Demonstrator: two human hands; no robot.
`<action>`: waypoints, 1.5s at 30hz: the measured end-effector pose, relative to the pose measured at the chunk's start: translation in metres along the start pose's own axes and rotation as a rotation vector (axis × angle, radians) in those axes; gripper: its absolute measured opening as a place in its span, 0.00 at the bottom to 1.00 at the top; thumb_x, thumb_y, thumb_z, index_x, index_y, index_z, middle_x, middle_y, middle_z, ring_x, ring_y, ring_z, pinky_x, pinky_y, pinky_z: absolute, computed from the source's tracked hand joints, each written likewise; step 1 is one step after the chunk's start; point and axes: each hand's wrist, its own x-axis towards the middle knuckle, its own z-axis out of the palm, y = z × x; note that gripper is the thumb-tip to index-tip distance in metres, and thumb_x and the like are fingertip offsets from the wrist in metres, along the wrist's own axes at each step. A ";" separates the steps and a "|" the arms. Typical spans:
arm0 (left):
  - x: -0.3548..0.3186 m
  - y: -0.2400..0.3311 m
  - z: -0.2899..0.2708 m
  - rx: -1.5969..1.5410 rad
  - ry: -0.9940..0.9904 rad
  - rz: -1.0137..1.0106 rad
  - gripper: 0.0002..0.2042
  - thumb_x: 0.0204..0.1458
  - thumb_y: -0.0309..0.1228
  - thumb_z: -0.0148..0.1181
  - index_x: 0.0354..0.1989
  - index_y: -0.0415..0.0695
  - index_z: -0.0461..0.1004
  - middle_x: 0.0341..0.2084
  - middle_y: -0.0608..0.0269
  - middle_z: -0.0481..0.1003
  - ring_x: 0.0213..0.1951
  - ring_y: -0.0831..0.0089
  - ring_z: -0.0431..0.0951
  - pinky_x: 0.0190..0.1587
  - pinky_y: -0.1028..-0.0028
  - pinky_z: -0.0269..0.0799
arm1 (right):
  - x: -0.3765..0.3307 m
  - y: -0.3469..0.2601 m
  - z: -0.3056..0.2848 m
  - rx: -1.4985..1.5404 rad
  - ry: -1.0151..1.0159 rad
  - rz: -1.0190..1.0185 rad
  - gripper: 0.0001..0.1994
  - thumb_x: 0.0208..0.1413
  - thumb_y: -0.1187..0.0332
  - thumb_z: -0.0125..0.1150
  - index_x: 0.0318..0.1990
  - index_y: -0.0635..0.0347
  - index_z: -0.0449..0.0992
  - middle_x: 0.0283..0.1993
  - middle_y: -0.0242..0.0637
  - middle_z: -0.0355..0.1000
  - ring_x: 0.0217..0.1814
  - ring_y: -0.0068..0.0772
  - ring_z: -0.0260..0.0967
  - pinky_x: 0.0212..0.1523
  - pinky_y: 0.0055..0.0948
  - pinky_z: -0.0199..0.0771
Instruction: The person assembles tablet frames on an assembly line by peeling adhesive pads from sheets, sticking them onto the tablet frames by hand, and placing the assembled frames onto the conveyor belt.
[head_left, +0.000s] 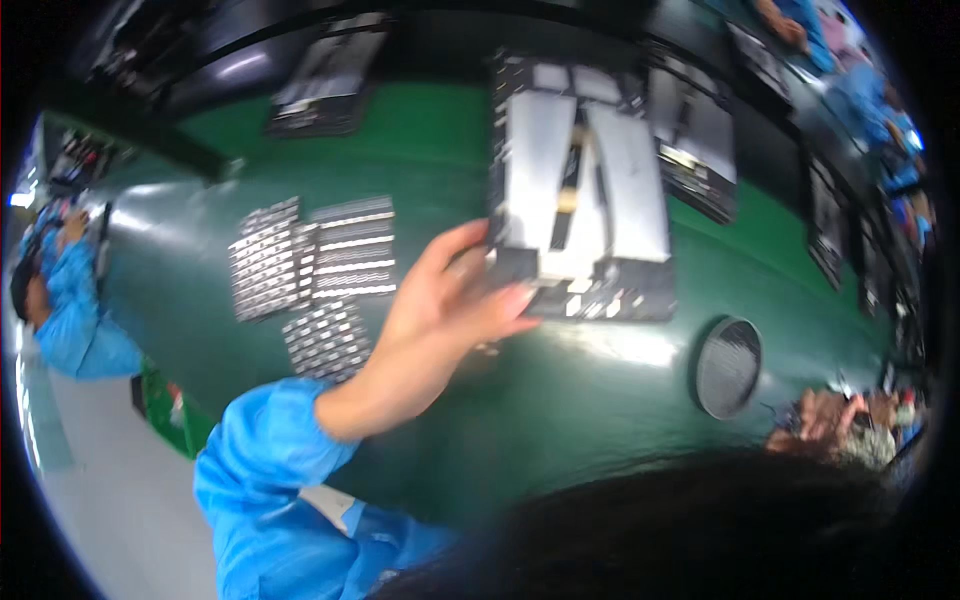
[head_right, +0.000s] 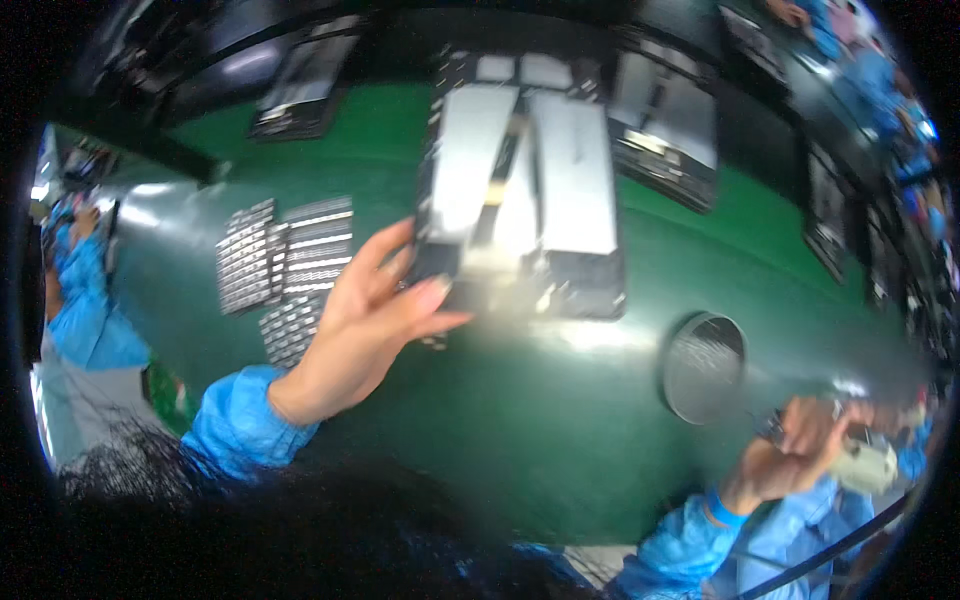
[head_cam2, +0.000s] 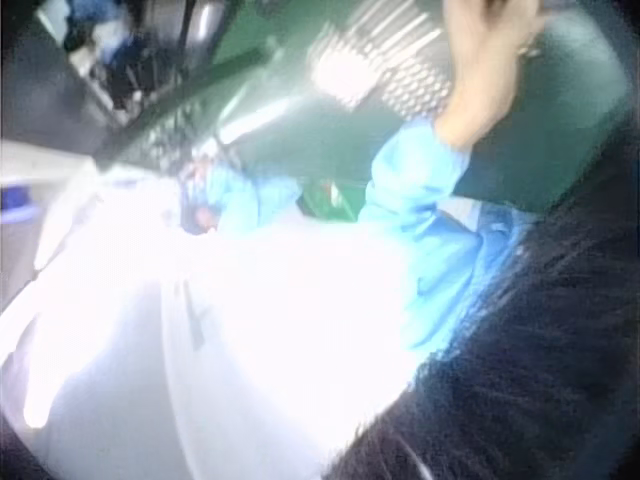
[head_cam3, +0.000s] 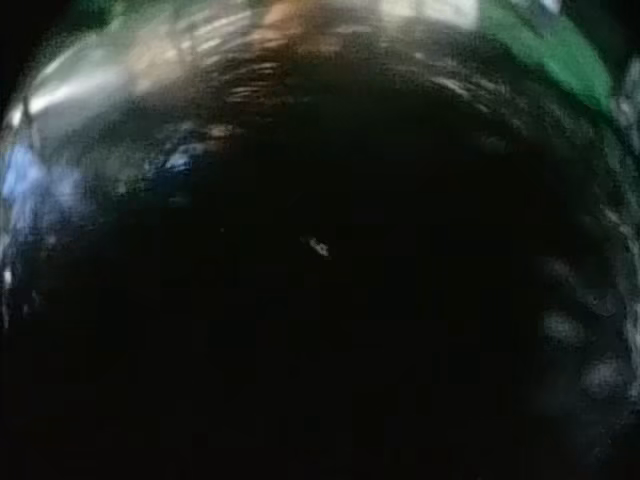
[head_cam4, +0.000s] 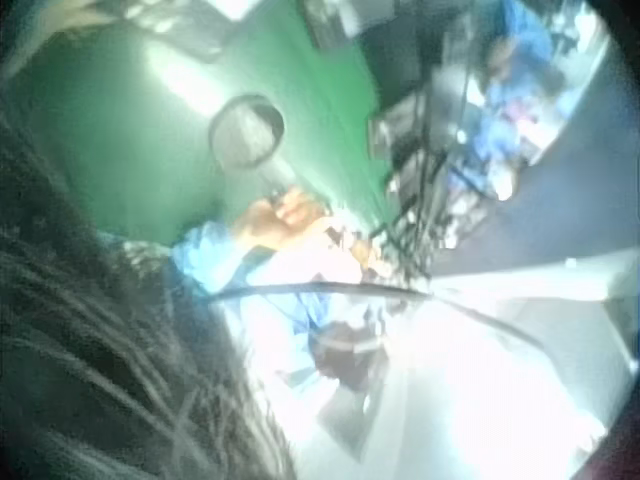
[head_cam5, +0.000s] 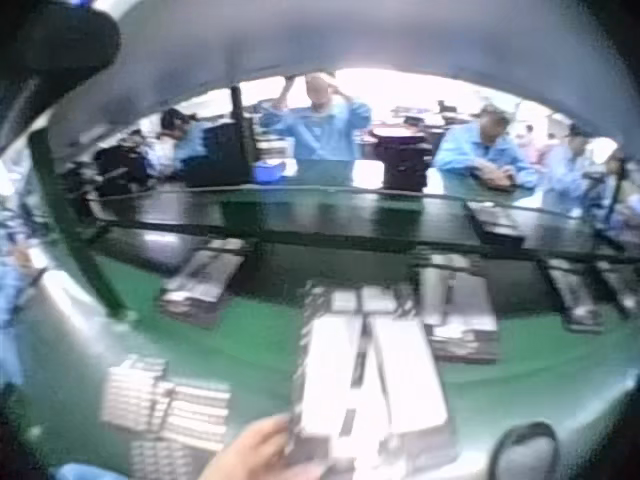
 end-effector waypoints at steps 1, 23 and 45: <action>-0.013 -0.008 -0.005 0.034 0.031 -0.015 0.36 0.56 0.20 0.61 0.70 0.42 0.47 0.62 0.49 0.61 0.56 0.63 0.72 0.57 0.62 0.74 | -0.002 0.009 0.006 0.074 0.073 0.030 0.09 0.65 0.66 0.52 0.48 0.58 0.69 0.20 0.20 0.52 0.19 0.12 0.48 0.20 0.18 0.50; 0.051 -0.079 0.122 1.408 -0.691 0.834 0.49 0.38 0.43 0.76 0.67 0.34 0.54 0.63 0.41 0.59 0.66 0.48 0.59 0.69 0.49 0.49 | -0.022 0.051 0.031 0.066 -0.031 0.100 0.06 0.59 0.76 0.58 0.43 0.63 0.70 0.19 0.30 0.61 0.15 0.19 0.55 0.20 0.27 0.66; 0.050 -0.073 0.119 1.577 -0.622 0.880 0.50 0.35 0.45 0.76 0.66 0.34 0.58 0.57 0.45 0.66 0.60 0.54 0.66 0.66 0.52 0.55 | -0.040 0.036 0.026 -0.021 -0.020 0.059 0.09 0.56 0.76 0.60 0.43 0.62 0.69 0.33 0.36 0.68 0.26 0.25 0.64 0.28 0.27 0.69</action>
